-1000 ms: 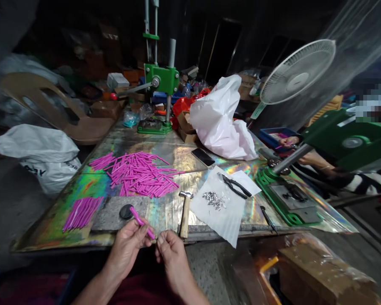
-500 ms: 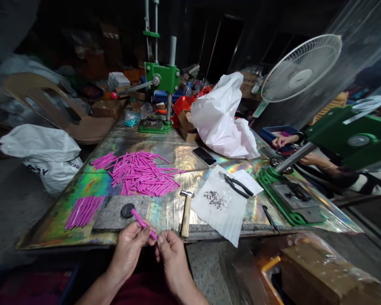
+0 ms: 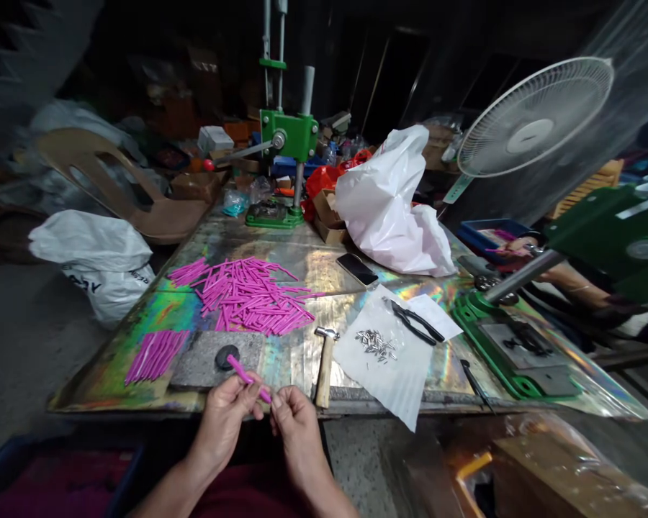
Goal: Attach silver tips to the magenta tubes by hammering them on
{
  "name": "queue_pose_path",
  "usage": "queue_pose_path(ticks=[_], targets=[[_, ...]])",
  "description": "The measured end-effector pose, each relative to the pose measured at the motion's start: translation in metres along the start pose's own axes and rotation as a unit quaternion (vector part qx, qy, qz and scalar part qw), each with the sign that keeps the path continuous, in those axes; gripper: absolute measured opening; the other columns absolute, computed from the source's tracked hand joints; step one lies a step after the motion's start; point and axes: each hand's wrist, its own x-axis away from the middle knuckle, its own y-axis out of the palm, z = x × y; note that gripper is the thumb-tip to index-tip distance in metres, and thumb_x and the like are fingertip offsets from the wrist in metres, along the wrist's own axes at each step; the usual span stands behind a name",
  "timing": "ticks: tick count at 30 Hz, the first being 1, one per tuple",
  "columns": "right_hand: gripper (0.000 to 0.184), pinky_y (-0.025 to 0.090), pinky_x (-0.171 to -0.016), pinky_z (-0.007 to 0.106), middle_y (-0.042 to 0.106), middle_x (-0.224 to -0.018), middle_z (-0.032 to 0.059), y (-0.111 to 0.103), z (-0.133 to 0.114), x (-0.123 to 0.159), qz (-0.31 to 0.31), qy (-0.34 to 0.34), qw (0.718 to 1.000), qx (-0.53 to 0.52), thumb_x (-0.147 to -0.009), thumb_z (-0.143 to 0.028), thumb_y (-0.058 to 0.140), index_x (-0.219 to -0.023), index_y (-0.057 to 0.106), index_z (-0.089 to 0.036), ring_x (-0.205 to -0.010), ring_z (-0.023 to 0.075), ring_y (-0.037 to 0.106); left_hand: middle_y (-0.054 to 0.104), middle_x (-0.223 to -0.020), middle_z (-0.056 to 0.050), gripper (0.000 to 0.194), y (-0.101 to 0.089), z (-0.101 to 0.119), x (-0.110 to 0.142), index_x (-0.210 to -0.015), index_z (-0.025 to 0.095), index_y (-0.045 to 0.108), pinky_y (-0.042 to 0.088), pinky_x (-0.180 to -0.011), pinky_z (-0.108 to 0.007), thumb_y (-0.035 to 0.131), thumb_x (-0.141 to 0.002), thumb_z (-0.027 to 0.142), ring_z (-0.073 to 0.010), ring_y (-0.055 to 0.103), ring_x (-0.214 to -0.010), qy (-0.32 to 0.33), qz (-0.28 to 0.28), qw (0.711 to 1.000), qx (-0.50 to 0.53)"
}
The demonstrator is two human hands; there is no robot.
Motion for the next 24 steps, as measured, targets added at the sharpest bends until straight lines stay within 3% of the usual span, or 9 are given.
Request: queue_pose_path(ticks=[7,10,16,24], targets=[[0.039,0.02,-0.045,0.022,0.032,-0.048,-0.0084,0.003,0.001,0.001,-0.032,-0.001,0.999,0.039,-0.071,-0.053,0.054,-0.058,0.038,-0.021,-0.046,0.0079,0.025,0.058,-0.058,0.001,0.023,-0.008,-0.003,0.002,-0.068,0.014,0.057,0.037,-0.042,-0.018,0.063,-0.068,0.036,-0.0066,0.046,-0.042,0.0,-0.004,1.0,0.024],[0.039,0.022,-0.046,0.023,0.034,-0.05,-0.0067,0.001,0.003,0.002,-0.032,-0.001,0.999,0.044,-0.073,-0.055,0.05,-0.057,0.039,-0.02,-0.046,0.0086,0.027,0.059,-0.057,0.001,0.023,-0.02,0.002,-0.002,-0.068,0.014,0.057,0.036,-0.04,-0.018,0.063,-0.068,0.036,-0.0068,0.046,-0.041,0.005,0.019,0.999,0.031],[0.039,0.022,-0.043,0.022,0.036,-0.05,-0.0058,-0.009,0.011,0.004,-0.004,0.022,0.999,0.038,-0.072,-0.054,0.051,-0.056,0.04,-0.02,-0.045,0.0088,0.027,0.06,-0.052,0.003,0.016,-0.055,0.025,-0.027,-0.063,0.015,0.058,0.039,-0.044,-0.019,0.065,-0.062,0.029,-0.0065,0.046,-0.039,0.133,0.149,0.979,-0.044],[0.039,0.025,-0.042,0.023,0.038,-0.051,-0.0048,-0.012,0.013,0.01,0.018,0.038,0.998,0.045,-0.067,-0.055,0.056,-0.055,0.043,-0.021,-0.044,0.0099,0.03,0.057,-0.047,0.004,0.01,-0.065,0.026,-0.042,-0.06,0.017,0.058,0.04,-0.044,-0.02,0.06,-0.063,0.026,-0.008,0.047,-0.039,0.189,0.168,0.96,-0.124]])
